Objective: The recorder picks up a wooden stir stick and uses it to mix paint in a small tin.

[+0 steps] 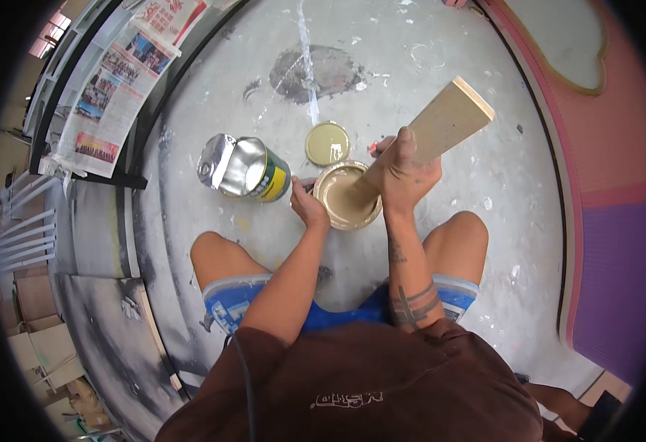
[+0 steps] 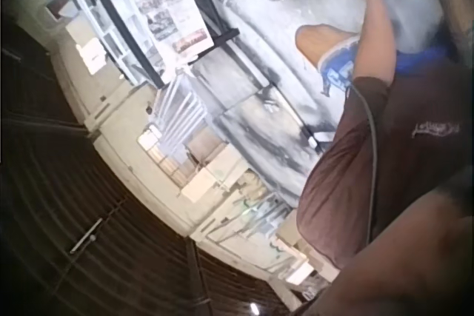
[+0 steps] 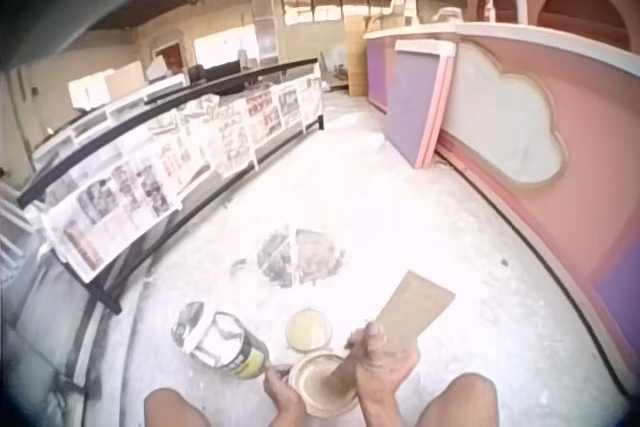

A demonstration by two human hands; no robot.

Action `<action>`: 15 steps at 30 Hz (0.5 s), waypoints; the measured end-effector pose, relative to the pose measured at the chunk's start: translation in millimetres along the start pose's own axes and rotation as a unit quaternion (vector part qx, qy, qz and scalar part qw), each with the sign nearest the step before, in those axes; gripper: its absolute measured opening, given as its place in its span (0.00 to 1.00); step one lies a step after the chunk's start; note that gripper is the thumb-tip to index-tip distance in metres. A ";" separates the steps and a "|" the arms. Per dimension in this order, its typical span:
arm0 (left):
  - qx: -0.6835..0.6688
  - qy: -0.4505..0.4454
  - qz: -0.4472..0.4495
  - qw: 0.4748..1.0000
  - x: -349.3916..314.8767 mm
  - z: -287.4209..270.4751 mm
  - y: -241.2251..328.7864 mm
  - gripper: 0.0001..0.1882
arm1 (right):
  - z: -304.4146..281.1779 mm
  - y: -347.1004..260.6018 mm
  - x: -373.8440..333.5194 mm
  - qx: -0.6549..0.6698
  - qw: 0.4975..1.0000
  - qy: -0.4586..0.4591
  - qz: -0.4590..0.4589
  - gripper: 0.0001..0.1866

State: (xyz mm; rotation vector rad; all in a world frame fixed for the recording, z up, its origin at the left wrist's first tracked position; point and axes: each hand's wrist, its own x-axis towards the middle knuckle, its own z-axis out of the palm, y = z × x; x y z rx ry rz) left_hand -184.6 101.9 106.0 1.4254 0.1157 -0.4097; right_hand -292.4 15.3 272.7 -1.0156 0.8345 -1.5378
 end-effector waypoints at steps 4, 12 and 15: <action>0.026 -0.002 0.008 1.000 5.0 3.6 -13.0 0.34 | -29.8 108.5 -13.9 -0.124 0.991 0.039 -0.022 0.19; 0.009 -0.011 -0.012 1.000 -3.4 9.7 -5.1 0.33 | -26.0 86.1 -6.7 -0.144 0.987 0.036 -0.068 0.17; 0.006 -0.009 -0.007 1.000 1.0 6.4 -3.6 0.33 | -17.9 85.3 -12.8 -0.099 0.994 0.036 -0.008 0.16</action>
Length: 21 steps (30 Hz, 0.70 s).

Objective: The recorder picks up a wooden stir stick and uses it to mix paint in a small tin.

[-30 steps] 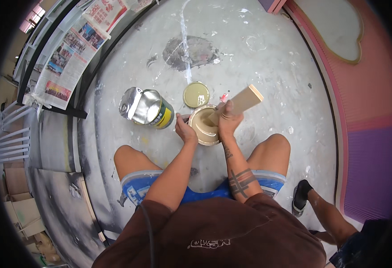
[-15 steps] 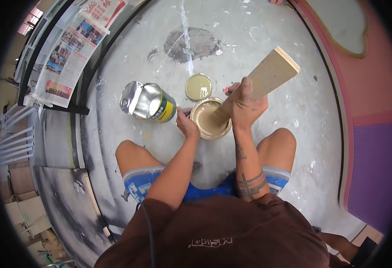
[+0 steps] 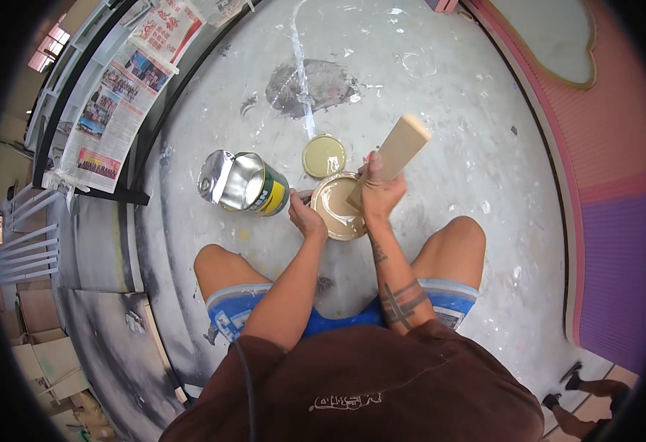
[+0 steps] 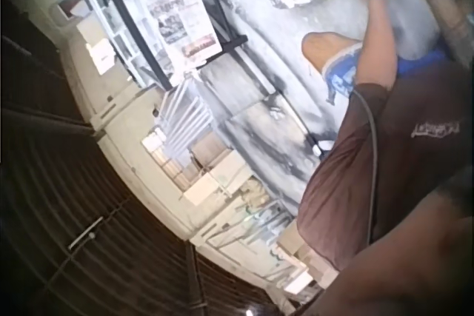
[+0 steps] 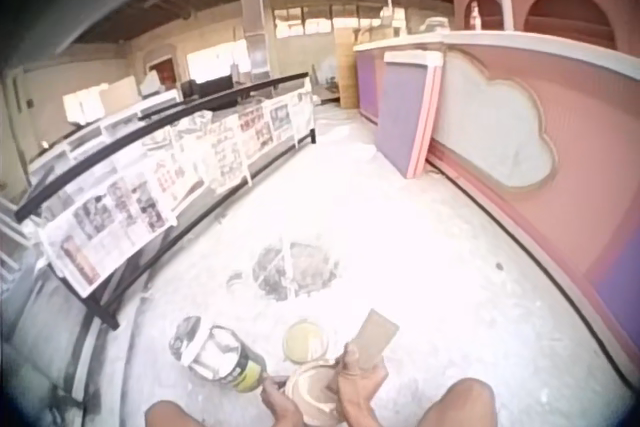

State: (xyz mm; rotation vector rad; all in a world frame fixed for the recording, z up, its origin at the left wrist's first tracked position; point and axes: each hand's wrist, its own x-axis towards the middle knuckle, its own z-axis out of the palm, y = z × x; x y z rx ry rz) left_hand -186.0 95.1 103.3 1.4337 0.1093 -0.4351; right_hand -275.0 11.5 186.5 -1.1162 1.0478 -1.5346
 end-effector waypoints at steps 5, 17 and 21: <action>0.013 0.015 0.020 1.000 1.4 0.7 0.9 0.33 | 2.1 -58.8 20.1 0.065 0.998 0.010 0.000 0.17; 0.023 0.007 0.005 1.000 -3.0 2.1 0.2 0.34 | -7.0 51.7 -7.1 -0.037 0.999 0.002 0.017 0.15; -0.008 -0.003 0.001 1.000 3.7 -9.6 -0.8 0.34 | 10.3 -60.4 5.3 0.001 1.000 -0.022 -0.019 0.13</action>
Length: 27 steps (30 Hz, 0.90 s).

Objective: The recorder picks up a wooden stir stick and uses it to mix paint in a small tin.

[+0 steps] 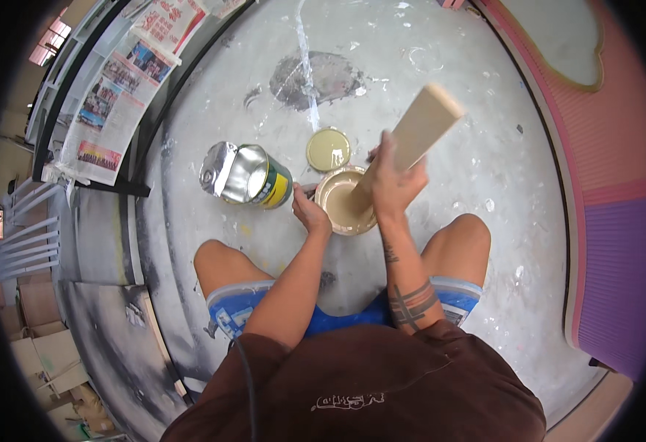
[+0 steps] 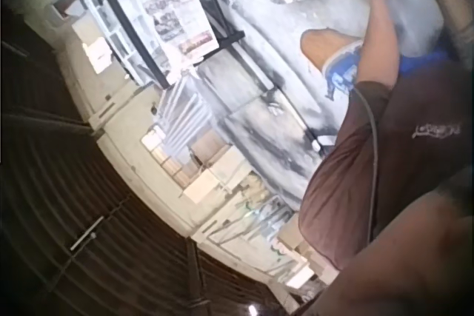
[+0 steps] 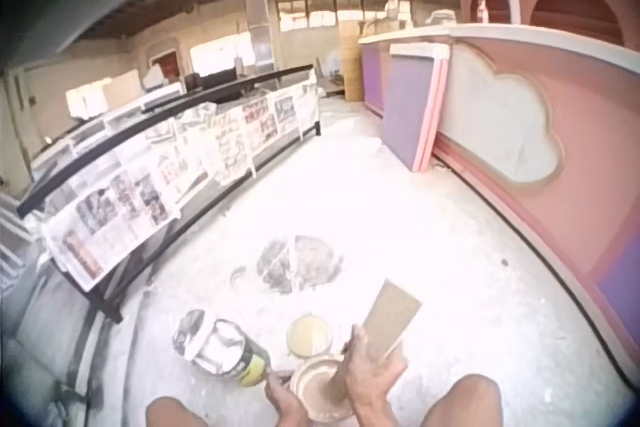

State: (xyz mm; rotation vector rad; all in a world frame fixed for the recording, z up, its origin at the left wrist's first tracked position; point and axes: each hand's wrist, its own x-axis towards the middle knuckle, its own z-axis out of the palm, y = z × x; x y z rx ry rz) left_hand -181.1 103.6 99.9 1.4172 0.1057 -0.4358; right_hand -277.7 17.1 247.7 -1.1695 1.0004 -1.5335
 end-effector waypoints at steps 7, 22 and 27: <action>0.014 0.005 -0.006 1.000 -1.9 7.8 -1.8 0.35 | -10.6 83.2 -11.1 -0.068 0.997 0.012 -0.034 0.12; 0.004 0.008 0.011 1.000 0.8 8.5 -2.2 0.33 | -7.0 30.7 1.2 0.060 0.998 0.026 -0.017 0.13; 0.006 0.009 -0.001 1.000 -0.7 4.8 5.6 0.33 | -6.9 48.1 -3.8 -0.051 0.998 -0.001 0.025 0.13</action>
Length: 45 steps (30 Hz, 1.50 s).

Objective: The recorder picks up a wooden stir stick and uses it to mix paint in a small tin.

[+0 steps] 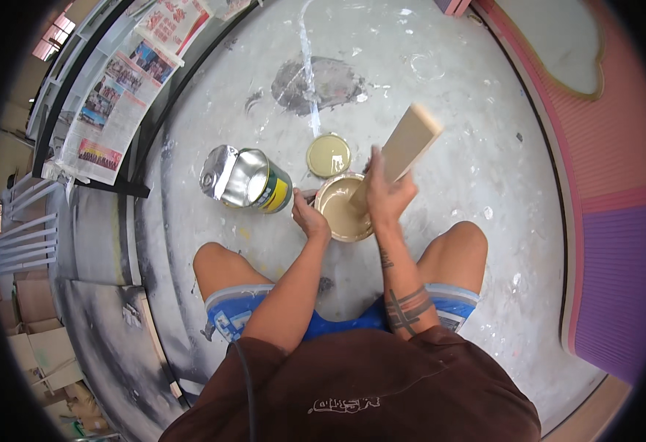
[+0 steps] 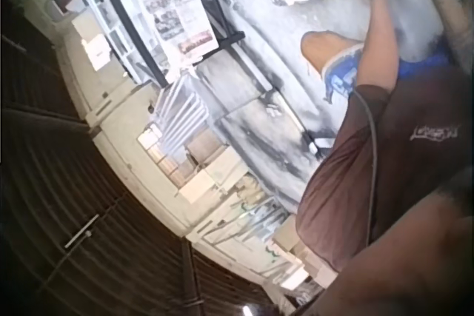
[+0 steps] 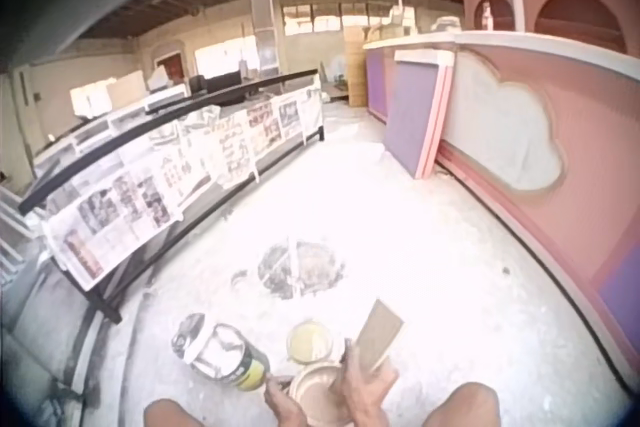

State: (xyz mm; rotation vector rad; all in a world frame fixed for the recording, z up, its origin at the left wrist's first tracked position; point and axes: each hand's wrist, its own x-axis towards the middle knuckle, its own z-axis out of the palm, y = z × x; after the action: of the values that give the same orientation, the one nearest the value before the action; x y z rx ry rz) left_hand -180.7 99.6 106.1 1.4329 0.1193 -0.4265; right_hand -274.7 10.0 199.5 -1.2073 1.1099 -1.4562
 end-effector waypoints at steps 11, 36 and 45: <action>-0.017 0.015 0.003 1.000 6.0 -5.8 -13.4 0.34 | 1.2 -32.2 1.1 -0.021 0.998 -0.014 -0.057 0.10; -0.026 -0.017 -0.002 1.000 -2.4 3.2 -12.8 0.33 | -8.9 14.3 -6.9 -0.003 1.000 0.010 0.012 0.13; 0.006 0.003 -0.007 1.000 0.0 5.3 -9.5 0.32 | -8.0 41.2 -10.6 -0.050 0.999 0.010 -0.001 0.18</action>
State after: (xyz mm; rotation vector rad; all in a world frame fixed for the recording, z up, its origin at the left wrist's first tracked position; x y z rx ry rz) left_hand -185.0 93.6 98.0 1.4464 0.1313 -0.4351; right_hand -277.5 13.7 156.5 -1.2656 1.2076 -1.4300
